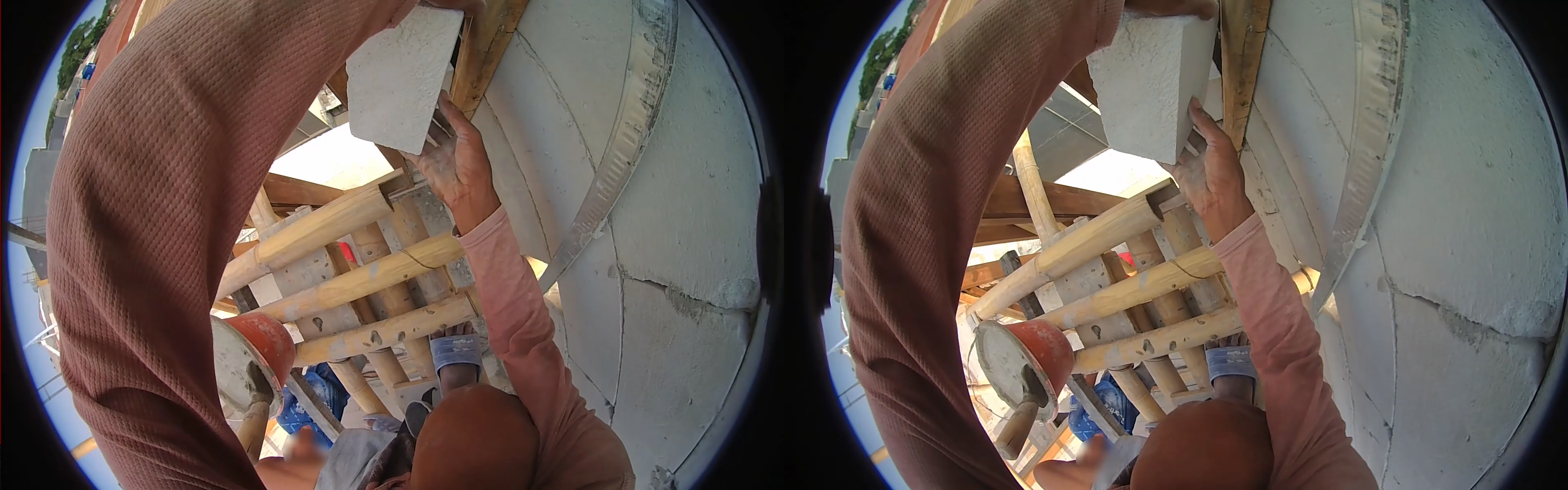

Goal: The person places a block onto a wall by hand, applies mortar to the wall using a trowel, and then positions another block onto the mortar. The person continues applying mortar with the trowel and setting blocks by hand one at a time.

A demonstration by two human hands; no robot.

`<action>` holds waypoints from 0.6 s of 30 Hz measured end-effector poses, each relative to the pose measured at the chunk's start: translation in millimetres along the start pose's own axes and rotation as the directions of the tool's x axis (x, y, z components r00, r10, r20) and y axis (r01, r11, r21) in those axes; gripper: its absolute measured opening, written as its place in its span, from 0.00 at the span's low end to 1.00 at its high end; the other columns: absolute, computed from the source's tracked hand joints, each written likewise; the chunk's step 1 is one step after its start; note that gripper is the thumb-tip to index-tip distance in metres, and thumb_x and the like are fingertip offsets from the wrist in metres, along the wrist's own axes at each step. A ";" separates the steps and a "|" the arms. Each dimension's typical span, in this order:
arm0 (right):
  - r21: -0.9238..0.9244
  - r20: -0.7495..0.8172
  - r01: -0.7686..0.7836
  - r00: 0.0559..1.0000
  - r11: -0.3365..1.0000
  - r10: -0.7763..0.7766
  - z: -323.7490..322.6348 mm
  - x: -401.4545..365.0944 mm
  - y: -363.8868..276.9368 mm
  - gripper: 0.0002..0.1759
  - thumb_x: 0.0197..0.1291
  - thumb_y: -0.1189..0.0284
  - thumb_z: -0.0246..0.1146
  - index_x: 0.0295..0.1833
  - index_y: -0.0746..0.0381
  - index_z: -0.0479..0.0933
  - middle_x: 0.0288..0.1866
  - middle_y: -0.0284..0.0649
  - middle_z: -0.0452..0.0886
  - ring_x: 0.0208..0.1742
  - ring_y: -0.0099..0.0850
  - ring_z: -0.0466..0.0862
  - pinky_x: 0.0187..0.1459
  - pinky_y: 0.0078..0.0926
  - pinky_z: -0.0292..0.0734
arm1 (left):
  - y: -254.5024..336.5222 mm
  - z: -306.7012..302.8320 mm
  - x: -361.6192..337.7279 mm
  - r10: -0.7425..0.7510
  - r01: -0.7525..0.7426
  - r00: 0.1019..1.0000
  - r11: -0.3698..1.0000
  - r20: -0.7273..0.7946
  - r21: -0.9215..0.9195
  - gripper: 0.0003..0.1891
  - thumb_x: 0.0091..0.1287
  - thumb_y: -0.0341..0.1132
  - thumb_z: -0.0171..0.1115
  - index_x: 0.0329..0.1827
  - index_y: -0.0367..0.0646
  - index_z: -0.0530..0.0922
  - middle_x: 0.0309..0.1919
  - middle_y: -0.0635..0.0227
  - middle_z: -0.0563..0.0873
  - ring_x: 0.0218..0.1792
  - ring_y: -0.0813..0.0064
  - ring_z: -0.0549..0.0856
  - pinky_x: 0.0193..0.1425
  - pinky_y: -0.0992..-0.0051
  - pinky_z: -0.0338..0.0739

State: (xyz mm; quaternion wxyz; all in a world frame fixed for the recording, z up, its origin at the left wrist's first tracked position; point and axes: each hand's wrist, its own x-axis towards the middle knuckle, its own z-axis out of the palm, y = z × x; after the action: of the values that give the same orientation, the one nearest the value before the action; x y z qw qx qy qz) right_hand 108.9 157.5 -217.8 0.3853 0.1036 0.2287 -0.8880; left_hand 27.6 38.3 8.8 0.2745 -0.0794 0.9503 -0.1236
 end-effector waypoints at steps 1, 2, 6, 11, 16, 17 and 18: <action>0.006 0.009 -0.011 1.000 1.000 0.011 -1.7 -2.2 1.1 0.46 0.66 0.61 0.71 0.80 0.62 0.53 0.76 0.53 0.55 0.80 0.49 0.59 0.77 0.56 0.67 | -2.6 -1.4 -4.4 0.028 -0.028 0.999 1.000 0.032 0.001 0.46 0.73 0.72 0.37 0.83 0.45 0.61 0.83 0.55 0.60 0.84 0.57 0.55 0.86 0.56 0.45; 0.012 0.019 -0.020 1.000 1.000 0.020 -4.5 -3.0 1.9 0.47 0.66 0.61 0.71 0.81 0.62 0.52 0.76 0.53 0.55 0.80 0.49 0.60 0.77 0.56 0.68 | -4.0 -3.2 -6.5 0.056 -0.057 0.997 0.998 0.061 0.003 0.46 0.73 0.72 0.37 0.83 0.46 0.61 0.83 0.55 0.60 0.84 0.57 0.55 0.86 0.56 0.45; 0.075 0.025 -0.061 0.998 0.995 0.059 -8.4 -9.1 -0.9 0.47 0.66 0.61 0.72 0.81 0.60 0.51 0.76 0.54 0.55 0.79 0.50 0.61 0.76 0.55 0.71 | -3.6 -7.4 -6.8 0.056 -0.056 0.995 0.998 0.079 0.003 0.46 0.72 0.72 0.41 0.82 0.45 0.62 0.82 0.56 0.62 0.83 0.57 0.58 0.85 0.57 0.48; 0.116 0.037 -0.136 0.990 0.984 0.133 -9.6 -15.0 3.5 0.47 0.64 0.64 0.74 0.80 0.59 0.53 0.73 0.52 0.58 0.77 0.48 0.65 0.74 0.53 0.75 | -2.3 -4.7 -8.4 0.070 -0.071 0.996 0.998 0.057 0.002 0.47 0.70 0.72 0.44 0.82 0.45 0.62 0.81 0.56 0.63 0.82 0.57 0.59 0.85 0.58 0.50; 0.161 0.026 -0.198 0.980 0.967 0.196 -8.7 -29.4 9.9 0.40 0.63 0.66 0.75 0.74 0.59 0.61 0.69 0.46 0.65 0.73 0.42 0.71 0.74 0.45 0.75 | -0.3 -2.6 -12.4 0.082 -0.082 0.996 0.997 0.043 -0.003 0.48 0.68 0.72 0.48 0.82 0.45 0.63 0.81 0.56 0.65 0.81 0.57 0.61 0.84 0.59 0.53; 0.151 0.015 -0.206 0.979 0.967 0.206 -8.7 -30.7 11.9 0.37 0.62 0.65 0.75 0.71 0.60 0.64 0.67 0.43 0.67 0.71 0.40 0.72 0.75 0.43 0.75 | -0.4 -1.6 -13.2 0.084 -0.084 0.996 0.996 0.039 -0.008 0.48 0.68 0.72 0.49 0.82 0.45 0.63 0.80 0.56 0.65 0.81 0.57 0.62 0.84 0.59 0.53; 0.140 0.005 -0.212 0.977 0.967 0.213 -8.7 -31.3 13.4 0.34 0.62 0.64 0.75 0.69 0.60 0.68 0.65 0.40 0.70 0.70 0.37 0.73 0.76 0.41 0.74 | -0.2 -0.1 -14.8 0.087 -0.087 0.996 0.996 0.034 -0.012 0.48 0.68 0.72 0.49 0.81 0.45 0.64 0.80 0.56 0.65 0.81 0.57 0.62 0.84 0.59 0.54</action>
State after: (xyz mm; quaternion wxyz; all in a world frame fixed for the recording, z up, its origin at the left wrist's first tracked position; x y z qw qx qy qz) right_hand 140.1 173.6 -218.5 0.4690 0.1586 0.1554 -0.8548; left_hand 39.9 41.4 16.3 0.2953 -0.0415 0.9487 -0.1053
